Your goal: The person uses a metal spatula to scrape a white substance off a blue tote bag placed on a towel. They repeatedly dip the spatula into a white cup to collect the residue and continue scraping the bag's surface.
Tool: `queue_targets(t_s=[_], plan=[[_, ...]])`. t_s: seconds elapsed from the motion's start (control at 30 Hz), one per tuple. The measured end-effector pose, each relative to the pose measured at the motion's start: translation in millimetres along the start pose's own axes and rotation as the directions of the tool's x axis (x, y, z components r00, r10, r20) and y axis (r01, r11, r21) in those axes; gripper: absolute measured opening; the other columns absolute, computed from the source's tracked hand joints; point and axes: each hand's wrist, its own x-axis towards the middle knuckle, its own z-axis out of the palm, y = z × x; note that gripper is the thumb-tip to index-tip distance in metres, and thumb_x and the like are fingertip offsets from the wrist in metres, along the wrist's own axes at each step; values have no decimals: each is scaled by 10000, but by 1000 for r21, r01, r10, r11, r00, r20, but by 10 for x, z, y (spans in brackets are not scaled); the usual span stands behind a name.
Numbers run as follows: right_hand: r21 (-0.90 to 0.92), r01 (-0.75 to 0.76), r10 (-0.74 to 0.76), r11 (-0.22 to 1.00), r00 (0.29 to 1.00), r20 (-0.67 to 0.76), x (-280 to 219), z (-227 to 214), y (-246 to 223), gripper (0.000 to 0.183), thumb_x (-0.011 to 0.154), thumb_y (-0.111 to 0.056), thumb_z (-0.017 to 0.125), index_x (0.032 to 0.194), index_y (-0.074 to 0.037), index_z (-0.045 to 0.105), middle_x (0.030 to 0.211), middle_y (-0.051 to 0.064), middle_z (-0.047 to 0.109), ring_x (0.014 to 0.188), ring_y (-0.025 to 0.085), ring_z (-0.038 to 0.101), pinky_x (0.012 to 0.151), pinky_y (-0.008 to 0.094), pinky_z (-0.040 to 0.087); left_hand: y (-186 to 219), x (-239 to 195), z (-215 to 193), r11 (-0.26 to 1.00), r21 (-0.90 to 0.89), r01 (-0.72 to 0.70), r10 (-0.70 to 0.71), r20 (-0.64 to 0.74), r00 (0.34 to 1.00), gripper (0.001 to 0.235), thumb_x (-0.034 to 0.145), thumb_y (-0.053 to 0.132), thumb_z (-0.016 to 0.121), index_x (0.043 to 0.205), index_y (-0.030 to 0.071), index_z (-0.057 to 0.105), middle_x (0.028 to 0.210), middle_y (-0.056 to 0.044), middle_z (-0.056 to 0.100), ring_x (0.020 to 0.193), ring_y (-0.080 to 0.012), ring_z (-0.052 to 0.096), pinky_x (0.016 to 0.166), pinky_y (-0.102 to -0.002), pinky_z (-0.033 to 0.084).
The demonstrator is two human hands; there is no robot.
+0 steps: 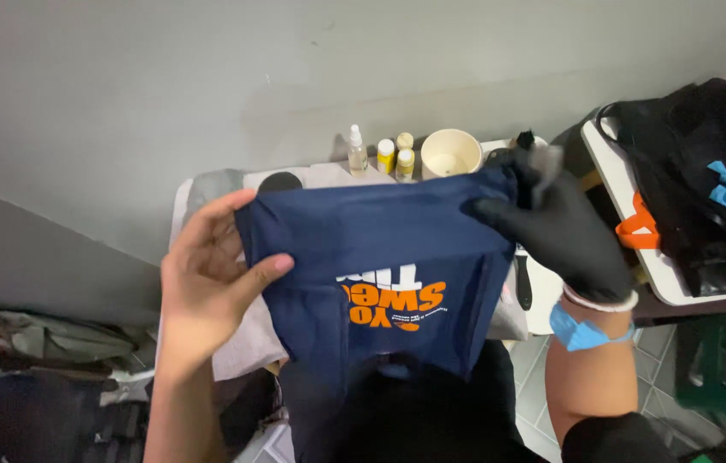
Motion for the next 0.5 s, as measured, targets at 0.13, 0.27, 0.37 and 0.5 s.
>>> queue_targets(t_s=[0.13,0.27,0.37,0.5], plan=[[-88,44,-41,995,998,37,426,305,663,237,962,-180,751,1129,-33,670,1020,113,706,991,267,659,987,416,510,-1080,291,-263,1000,23,19,-19,-8,1000,705,737,-139,810,1377,-40,529,1212,-150,655,1037,-237,682,807,-330,654],[-206,53,-48,977,998,32,788,595,1707,340,930,-179,779,1205,-48,626,1061,218,710,1076,404,685,958,519,505,-1672,351,-360,997,26,68,-67,-60,996,673,789,-149,759,1395,-5,506,1198,-138,601,1024,-237,675,802,-302,635],[-128,43,-37,991,998,54,966,636,2121,380,888,-117,805,1206,-65,605,1078,173,703,1110,331,666,1011,480,499,-1832,402,-386,999,21,48,-46,-73,996,694,828,-162,708,1442,39,455,1177,-114,575,1021,-222,676,819,-297,625],[11,23,-24,1000,995,93,988,616,2261,439,866,-34,806,1233,-49,566,1083,139,664,1131,240,624,1064,442,485,-1762,445,-268,1000,16,-27,27,-14,1000,919,782,-91,815,1546,54,326,1250,-173,532,1113,-280,606,942,-407,590]])
